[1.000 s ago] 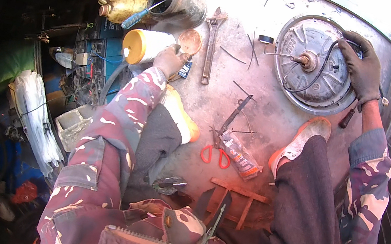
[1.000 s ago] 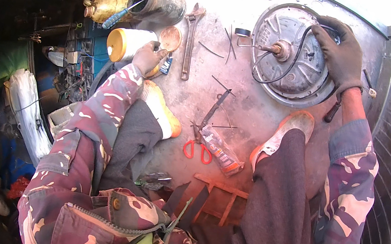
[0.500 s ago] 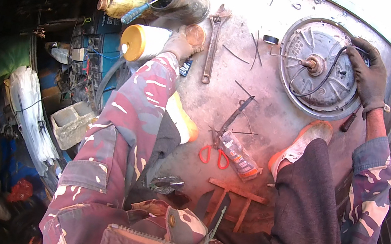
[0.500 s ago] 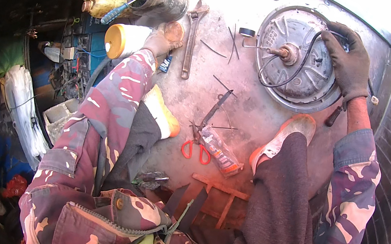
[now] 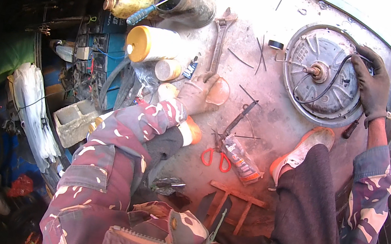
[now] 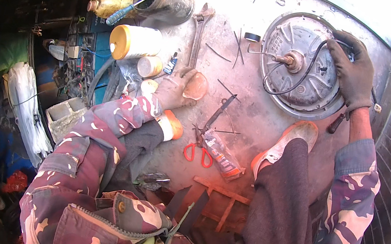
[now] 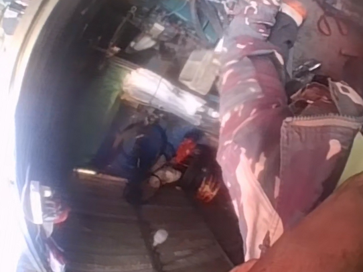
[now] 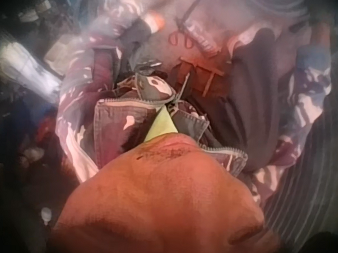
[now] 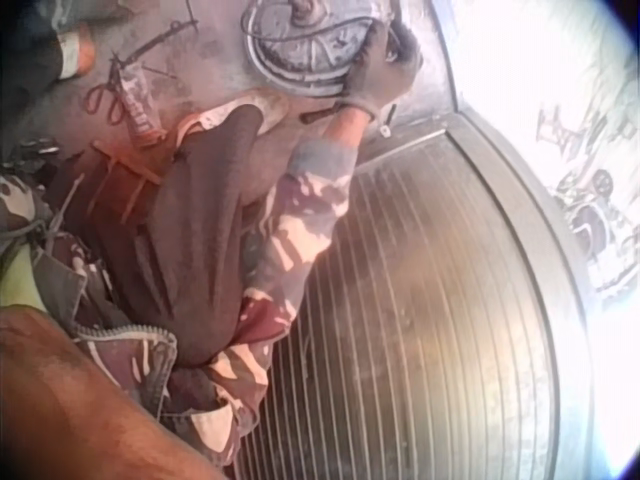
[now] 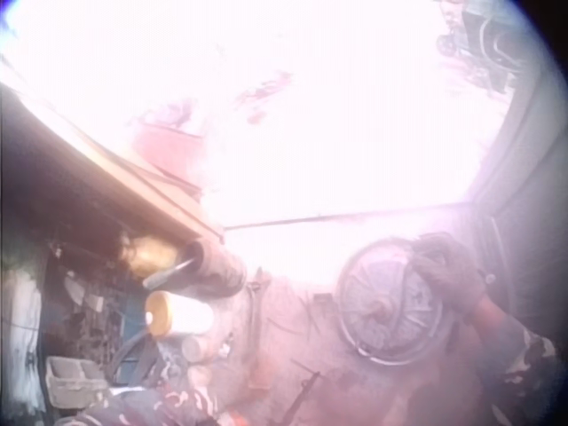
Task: The person sits on the floor and uses a screwdriver to remove screws from a circular motor housing. They then use a small brush to clean the interior of the housing and continue adjusting internal components with the screwdriver.
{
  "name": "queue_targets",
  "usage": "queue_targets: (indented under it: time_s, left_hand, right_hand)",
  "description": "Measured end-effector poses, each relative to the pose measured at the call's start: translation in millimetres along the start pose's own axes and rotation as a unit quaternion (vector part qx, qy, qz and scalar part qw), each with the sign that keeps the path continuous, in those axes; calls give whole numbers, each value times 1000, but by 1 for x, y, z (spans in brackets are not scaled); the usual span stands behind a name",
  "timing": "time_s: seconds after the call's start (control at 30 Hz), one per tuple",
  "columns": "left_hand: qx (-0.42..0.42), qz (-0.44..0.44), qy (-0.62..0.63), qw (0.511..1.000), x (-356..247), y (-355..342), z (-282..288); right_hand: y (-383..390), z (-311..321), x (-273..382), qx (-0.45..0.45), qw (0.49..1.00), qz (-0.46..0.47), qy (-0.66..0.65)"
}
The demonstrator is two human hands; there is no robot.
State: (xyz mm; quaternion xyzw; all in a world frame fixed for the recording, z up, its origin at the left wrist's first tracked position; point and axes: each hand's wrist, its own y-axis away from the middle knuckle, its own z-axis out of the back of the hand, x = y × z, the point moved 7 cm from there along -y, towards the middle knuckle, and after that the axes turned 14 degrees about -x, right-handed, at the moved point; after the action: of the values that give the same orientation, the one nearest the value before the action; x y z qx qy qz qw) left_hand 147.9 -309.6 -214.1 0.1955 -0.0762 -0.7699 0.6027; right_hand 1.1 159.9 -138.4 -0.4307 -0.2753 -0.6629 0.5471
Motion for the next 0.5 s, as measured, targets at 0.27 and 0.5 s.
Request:
queue_targets:
  time_s: [0.27,0.5]
  left_hand:
    - [-114,125,33,985,63,-41,19]
    - [-83,295,-17,952,119,-94,7]
  right_hand:
    - [2,-1,-3,1,1000,-7,-15]
    - [-1,-1,-2,-8,999,26,-21]
